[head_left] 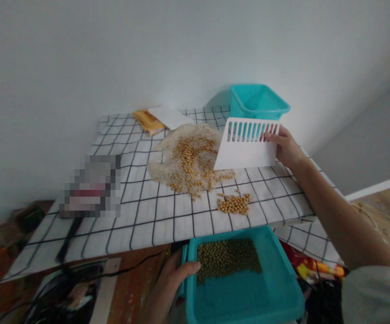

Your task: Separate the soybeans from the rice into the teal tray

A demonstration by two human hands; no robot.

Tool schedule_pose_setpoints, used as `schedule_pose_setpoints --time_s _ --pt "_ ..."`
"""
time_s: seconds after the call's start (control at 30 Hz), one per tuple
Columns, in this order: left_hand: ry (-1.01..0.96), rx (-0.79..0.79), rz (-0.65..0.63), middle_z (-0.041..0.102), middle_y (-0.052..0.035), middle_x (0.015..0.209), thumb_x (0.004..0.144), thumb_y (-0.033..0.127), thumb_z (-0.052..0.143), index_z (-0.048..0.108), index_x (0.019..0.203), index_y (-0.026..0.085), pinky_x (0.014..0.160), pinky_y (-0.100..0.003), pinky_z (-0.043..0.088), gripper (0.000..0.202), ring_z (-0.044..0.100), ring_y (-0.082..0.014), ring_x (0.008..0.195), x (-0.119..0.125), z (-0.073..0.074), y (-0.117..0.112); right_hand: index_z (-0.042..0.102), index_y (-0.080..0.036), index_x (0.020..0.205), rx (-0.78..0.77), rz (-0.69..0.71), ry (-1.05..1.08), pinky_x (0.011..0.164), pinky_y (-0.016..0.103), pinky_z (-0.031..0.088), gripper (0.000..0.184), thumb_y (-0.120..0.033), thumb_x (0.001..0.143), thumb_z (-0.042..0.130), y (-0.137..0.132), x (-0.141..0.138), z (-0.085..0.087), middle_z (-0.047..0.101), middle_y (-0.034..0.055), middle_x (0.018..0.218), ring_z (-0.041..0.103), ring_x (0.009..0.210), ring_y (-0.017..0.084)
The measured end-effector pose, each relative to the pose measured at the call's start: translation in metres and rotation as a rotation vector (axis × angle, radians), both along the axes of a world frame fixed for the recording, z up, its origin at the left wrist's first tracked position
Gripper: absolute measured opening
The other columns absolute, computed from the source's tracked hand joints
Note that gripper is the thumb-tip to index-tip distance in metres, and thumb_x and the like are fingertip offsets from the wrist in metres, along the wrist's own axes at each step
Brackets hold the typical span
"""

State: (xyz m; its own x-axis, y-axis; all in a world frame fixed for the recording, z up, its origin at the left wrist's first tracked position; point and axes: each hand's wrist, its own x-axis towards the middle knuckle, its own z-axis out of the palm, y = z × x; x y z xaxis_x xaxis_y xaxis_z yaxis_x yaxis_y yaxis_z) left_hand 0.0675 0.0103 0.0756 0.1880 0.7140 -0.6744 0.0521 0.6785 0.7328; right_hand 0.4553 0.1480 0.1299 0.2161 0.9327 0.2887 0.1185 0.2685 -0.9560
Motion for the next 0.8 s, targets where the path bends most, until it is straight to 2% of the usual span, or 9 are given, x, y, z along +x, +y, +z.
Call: schedule_pose_setpoints --time_s 0.1,0.2,0.33,0.47,0.57,0.7,0.8 --pt "-0.017 0.002 0.007 0.084 -0.0065 0.092 0.062 0.034 0.076 0.077 0.108 0.016 0.084 -0.044 0.058 0.049 0.076 -0.0357 0.091 0.002 0.004 -0.001 0.063 -0.026 0.077 0.041 -0.034 -0.006 0.076 0.039 0.049 0.025 -0.045 0.073 0.080 0.003 0.002 -0.001 0.063 0.0005 0.078 0.060 0.077 0.021" --pt "0.007 -0.046 0.011 0.084 -0.0067 0.094 0.066 0.036 0.075 0.075 0.112 0.018 0.078 -0.044 0.060 0.050 0.077 -0.0362 0.091 0.001 0.005 0.000 0.063 -0.026 0.074 0.039 -0.046 -0.018 0.077 0.039 0.050 0.025 -0.044 0.072 0.080 0.004 0.000 -0.001 0.063 0.0004 0.077 0.059 0.076 0.021" --pt "-0.020 -0.041 -0.017 0.085 -0.0066 0.095 0.066 0.034 0.076 0.076 0.107 0.019 0.078 -0.042 0.059 0.044 0.076 -0.0361 0.092 -0.003 0.001 0.001 0.063 -0.026 0.072 0.009 -0.024 -0.047 0.071 0.038 0.050 0.029 -0.048 0.070 0.080 0.003 -0.002 -0.001 0.063 0.0014 0.075 0.058 0.073 0.022" --pt "-0.019 -0.060 0.005 0.084 -0.0096 0.097 0.069 0.033 0.075 0.072 0.117 0.015 0.074 -0.042 0.058 0.052 0.076 -0.0375 0.094 -0.004 -0.003 -0.001 0.064 -0.025 0.072 -0.015 0.014 -0.012 0.065 0.034 0.048 0.026 -0.045 0.071 0.081 0.001 -0.002 -0.001 0.064 -0.0001 0.074 0.057 0.066 0.018" --pt "-0.026 -0.063 0.009 0.084 -0.0111 0.101 0.069 0.032 0.074 0.069 0.122 0.014 0.074 -0.044 0.058 0.056 0.076 -0.0381 0.092 -0.003 -0.003 -0.002 0.064 -0.025 0.075 -0.047 0.041 0.014 0.061 0.033 0.046 0.026 -0.044 0.070 0.082 -0.001 -0.003 -0.001 0.065 -0.0006 0.074 0.057 0.063 0.018" --pt "-0.041 -0.069 -0.003 0.085 -0.0081 0.097 0.065 0.034 0.076 0.073 0.115 0.016 0.080 -0.045 0.057 0.053 0.076 -0.0367 0.092 0.000 0.001 0.000 0.066 -0.026 0.085 -0.115 0.067 0.022 0.057 0.032 0.045 0.028 -0.043 0.070 0.083 -0.003 -0.003 0.000 0.067 -0.0004 0.074 0.057 0.062 0.018" --pt "-0.023 -0.057 -0.013 0.085 -0.0063 0.091 0.065 0.035 0.075 0.075 0.113 0.018 0.073 -0.042 0.058 0.051 0.077 -0.0359 0.087 0.002 0.008 0.001 0.067 -0.026 0.087 -0.105 0.062 0.036 0.058 0.033 0.045 0.028 -0.042 0.069 0.083 -0.003 -0.002 0.000 0.066 -0.0011 0.072 0.057 0.061 0.018"
